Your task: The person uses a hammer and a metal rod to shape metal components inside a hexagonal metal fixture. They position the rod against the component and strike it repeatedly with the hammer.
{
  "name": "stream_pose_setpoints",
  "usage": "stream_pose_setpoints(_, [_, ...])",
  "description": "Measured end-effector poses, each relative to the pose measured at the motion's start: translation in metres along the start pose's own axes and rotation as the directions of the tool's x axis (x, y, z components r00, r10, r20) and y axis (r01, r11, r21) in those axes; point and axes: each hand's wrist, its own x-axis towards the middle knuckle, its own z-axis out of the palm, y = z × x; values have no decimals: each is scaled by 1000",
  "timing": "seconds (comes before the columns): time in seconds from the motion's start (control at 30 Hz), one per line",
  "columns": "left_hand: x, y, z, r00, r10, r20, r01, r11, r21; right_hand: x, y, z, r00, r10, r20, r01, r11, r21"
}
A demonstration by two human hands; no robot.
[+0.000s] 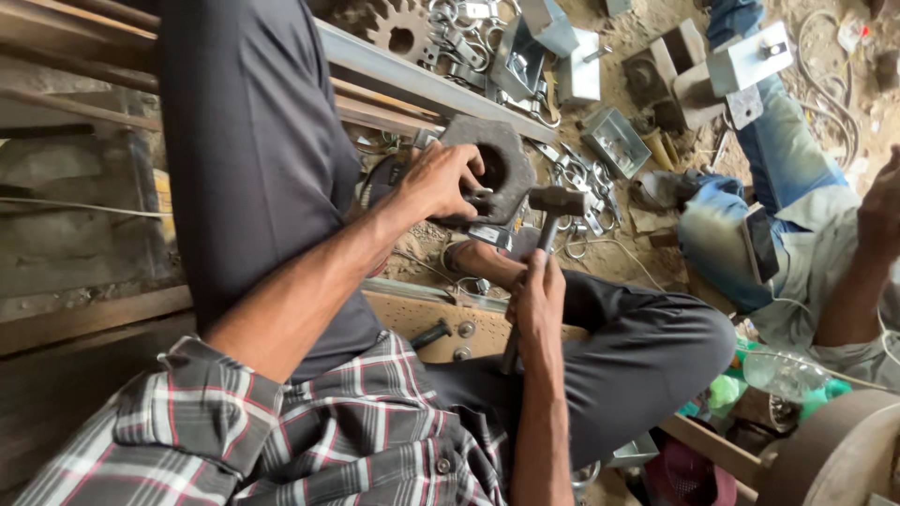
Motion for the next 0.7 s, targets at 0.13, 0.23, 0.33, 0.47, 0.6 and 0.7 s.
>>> stream_pose_setpoints(0.13, [-2, -2, -5, 994, -73, 79, 72, 997, 12, -27, -29, -1, 981, -194, 31, 194, 937, -290])
stream_pose_setpoints(0.23, [0, -5, -7, 993, -95, 77, 94, 995, 20, -46, -54, 4, 902, -425, 79, 396, 737, -547])
stream_pose_setpoints(0.33, [4, -6, 2, 992, -95, 83, 96, 995, -3, -61, -67, 6, 864, -499, 63, 417, 642, -644])
stream_pose_setpoints(0.47, [7, -11, 3, 992, -95, 88, 98, 995, -26, -59, -71, 15, 889, -452, 78, 376, 621, -688])
stream_pose_setpoints(0.6, [5, -3, 1, 984, -141, 112, 145, 989, -24, -44, -75, 16, 955, -212, 207, 294, 588, -753])
stream_pose_setpoints(0.7, [5, 0, -6, 990, -106, 96, 107, 994, -8, -37, -84, 4, 953, -225, 202, 296, 551, -780])
